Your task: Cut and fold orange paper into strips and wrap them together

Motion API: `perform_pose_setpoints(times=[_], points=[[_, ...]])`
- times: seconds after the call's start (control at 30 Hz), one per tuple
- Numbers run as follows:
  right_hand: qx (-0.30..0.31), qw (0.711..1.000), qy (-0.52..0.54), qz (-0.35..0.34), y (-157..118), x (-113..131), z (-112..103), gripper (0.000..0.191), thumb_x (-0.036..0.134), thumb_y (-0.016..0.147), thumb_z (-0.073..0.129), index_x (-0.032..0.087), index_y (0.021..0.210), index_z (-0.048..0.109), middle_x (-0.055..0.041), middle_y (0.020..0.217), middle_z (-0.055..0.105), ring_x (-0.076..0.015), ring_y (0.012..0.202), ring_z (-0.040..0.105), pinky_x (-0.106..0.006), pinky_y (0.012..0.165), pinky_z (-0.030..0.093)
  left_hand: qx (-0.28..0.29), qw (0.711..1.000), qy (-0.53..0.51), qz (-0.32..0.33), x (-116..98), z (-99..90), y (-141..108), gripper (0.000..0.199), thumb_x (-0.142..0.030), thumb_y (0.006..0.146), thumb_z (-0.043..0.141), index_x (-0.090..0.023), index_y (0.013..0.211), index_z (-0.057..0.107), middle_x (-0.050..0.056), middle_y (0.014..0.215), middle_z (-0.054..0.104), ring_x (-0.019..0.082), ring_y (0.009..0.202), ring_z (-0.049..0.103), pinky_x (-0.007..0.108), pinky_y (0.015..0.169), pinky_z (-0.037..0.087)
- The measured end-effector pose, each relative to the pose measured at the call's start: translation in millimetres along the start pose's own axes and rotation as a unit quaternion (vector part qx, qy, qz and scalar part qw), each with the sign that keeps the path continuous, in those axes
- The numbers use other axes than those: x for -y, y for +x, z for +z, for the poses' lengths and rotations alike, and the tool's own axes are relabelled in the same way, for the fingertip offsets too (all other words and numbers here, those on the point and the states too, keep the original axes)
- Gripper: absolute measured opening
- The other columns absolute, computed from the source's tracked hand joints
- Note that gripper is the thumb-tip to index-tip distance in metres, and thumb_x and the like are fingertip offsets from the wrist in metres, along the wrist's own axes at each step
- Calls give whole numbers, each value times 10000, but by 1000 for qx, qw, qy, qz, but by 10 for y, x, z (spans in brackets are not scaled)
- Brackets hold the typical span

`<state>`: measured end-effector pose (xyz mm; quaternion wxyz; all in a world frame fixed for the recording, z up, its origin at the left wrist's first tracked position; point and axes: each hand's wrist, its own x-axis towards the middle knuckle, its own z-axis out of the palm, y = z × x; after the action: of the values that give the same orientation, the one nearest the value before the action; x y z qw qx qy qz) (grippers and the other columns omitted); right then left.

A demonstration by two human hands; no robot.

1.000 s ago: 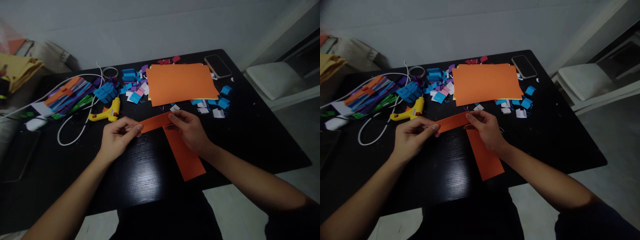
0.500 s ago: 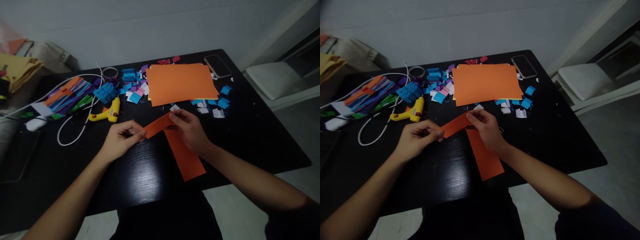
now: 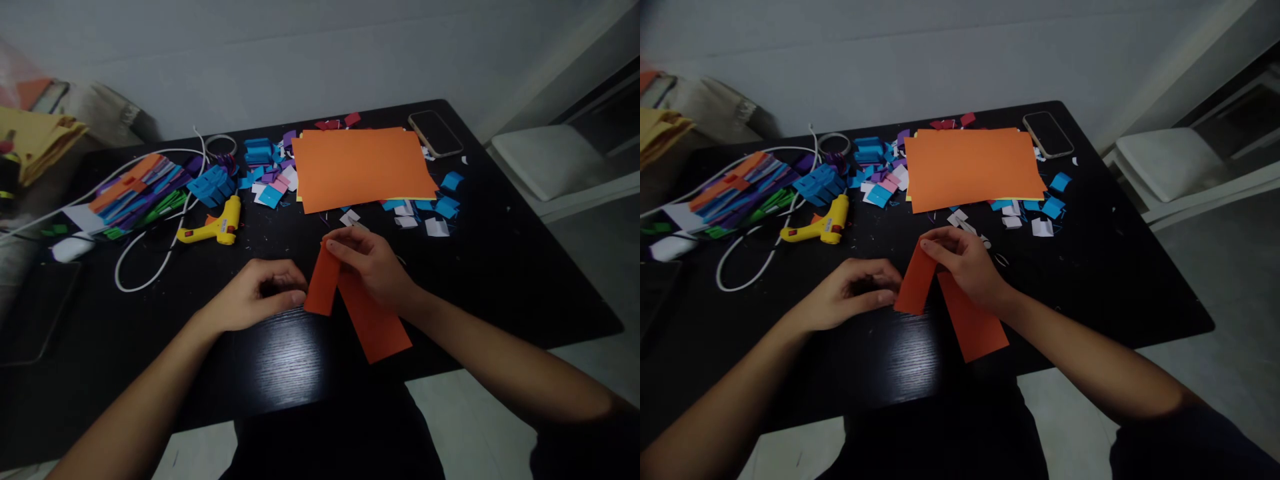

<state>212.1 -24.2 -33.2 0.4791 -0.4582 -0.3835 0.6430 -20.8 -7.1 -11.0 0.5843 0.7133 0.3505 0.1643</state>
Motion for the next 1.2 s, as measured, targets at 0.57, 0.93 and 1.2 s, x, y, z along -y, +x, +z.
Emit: perform_pose_setpoints(times=[0.57, 0.93, 1.2], points=[[96, 988, 62, 107, -1, -45, -6, 405, 98, 713, 606, 241, 1043, 792, -42, 1085, 793, -217, 967, 733, -353, 818, 637, -131, 989, -71, 8, 95, 132, 91, 448, -268, 804, 813, -220, 1203, 615, -12, 789, 694, 140, 656, 650, 250, 644, 523], [52, 998, -42, -15, -2, -111, 22, 221, 354, 834, 833, 245, 1004, 742, -37, 1031, 778, -228, 1001, 752, -433, 943, 629, -156, 983, -99, -11, 81, 190, 97, 431, -236, 832, 790, -205, 1216, 596, -76, 639, 552, 94, 537, 503, 202, 526, 416], [48, 998, -39, -12, -16, -129, 33, 274, 348, 800, 862, 219, 987, 709, -59, 1015, 794, -247, 964, 776, -449, 911, 648, -175, 978, -107, -21, 80, 215, 105, 319, -304, 867, 765, -188, 1136, 639, -48, 679, 589, 106, 587, 546, 220, 569, 434]])
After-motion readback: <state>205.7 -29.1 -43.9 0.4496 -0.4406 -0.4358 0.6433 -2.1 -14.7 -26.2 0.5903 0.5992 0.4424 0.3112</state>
